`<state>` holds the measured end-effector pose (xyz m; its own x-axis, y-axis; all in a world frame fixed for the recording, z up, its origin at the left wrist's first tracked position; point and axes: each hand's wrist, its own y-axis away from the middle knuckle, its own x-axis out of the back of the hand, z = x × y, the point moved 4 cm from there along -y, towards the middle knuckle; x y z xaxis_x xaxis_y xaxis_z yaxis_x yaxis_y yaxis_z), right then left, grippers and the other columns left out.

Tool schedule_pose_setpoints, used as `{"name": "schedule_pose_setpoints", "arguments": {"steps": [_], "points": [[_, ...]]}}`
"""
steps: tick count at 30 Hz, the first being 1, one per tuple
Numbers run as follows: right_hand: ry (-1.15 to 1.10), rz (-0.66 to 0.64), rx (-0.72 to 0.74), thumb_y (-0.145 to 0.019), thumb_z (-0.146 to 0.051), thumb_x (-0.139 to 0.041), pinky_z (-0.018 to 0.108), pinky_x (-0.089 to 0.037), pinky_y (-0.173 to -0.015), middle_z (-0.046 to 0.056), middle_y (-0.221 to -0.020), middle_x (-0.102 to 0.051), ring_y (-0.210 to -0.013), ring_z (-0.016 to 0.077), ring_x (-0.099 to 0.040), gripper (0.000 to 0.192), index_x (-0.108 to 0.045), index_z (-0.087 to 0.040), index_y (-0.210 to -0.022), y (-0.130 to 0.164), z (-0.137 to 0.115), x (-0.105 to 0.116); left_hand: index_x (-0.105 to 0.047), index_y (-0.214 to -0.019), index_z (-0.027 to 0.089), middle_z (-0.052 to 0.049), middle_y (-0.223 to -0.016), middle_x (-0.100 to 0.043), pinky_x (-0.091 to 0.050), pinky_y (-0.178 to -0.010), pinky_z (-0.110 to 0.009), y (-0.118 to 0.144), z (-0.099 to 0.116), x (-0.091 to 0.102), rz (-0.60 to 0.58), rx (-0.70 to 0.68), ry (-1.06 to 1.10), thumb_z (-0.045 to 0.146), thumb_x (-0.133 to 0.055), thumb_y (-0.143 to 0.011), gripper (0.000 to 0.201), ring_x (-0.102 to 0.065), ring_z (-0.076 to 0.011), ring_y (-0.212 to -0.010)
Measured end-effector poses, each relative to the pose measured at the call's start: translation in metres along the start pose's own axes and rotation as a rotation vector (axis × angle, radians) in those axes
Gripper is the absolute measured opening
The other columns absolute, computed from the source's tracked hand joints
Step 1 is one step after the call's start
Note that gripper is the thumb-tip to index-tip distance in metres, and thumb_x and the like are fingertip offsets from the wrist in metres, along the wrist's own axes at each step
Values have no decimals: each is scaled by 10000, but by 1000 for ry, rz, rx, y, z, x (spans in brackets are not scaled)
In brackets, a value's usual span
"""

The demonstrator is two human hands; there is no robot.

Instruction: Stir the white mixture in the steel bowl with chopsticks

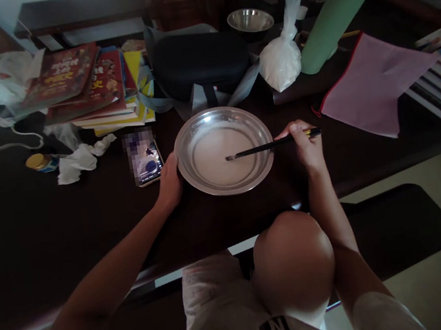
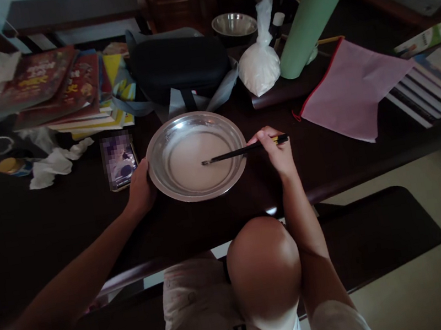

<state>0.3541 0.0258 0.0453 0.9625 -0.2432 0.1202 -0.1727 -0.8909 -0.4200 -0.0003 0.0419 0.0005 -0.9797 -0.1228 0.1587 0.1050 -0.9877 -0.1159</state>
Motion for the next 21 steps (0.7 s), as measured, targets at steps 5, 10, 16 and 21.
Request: {"name": "schedule_pose_setpoints", "arguments": {"steps": [5,10,16,21], "points": [[4,-107,9,-910,-662,-741,344,-614,-766,0,-759,-803,-778,197,-784,425,-799,-273,-747,0,-1,-5,-570,-760,234,-70,-942,-729,-559,-1010,-373,0,-2,0,-1,-23,-7,434,-488,-1066,375,-668,-254,-1059],[-10,-22,-17,-913,-688,-719,319,-586,-670,-9,-675,-765,-669,176,-748,476,-772,-266,-698,-1,-1,-1,-658,-857,223,-63,-999,-760,-567,-1034,-374,-2,-10,1,-1,5,28,517,-494,-1083,406,-692,-262,-1131],[-13,-91,13,-918,-654,-738,333,-606,-776,-6,-742,-799,-766,186,-784,417,-806,-277,-751,0,-2,-4,-703,-967,214,-77,-1093,-773,-557,-1054,-376,-3,-15,0,-10,22,71,557,-482,-1088,425,-685,-264,-1179],[-13,-69,-21,-915,-662,-734,319,-591,-725,-9,-706,-785,-707,174,-760,446,-794,-269,-715,0,0,-2,-688,-936,221,-81,-1058,-767,-558,-1060,-393,-3,-16,1,-5,38,63,539,-493,-1083,401,-683,-273,-1174]]}}
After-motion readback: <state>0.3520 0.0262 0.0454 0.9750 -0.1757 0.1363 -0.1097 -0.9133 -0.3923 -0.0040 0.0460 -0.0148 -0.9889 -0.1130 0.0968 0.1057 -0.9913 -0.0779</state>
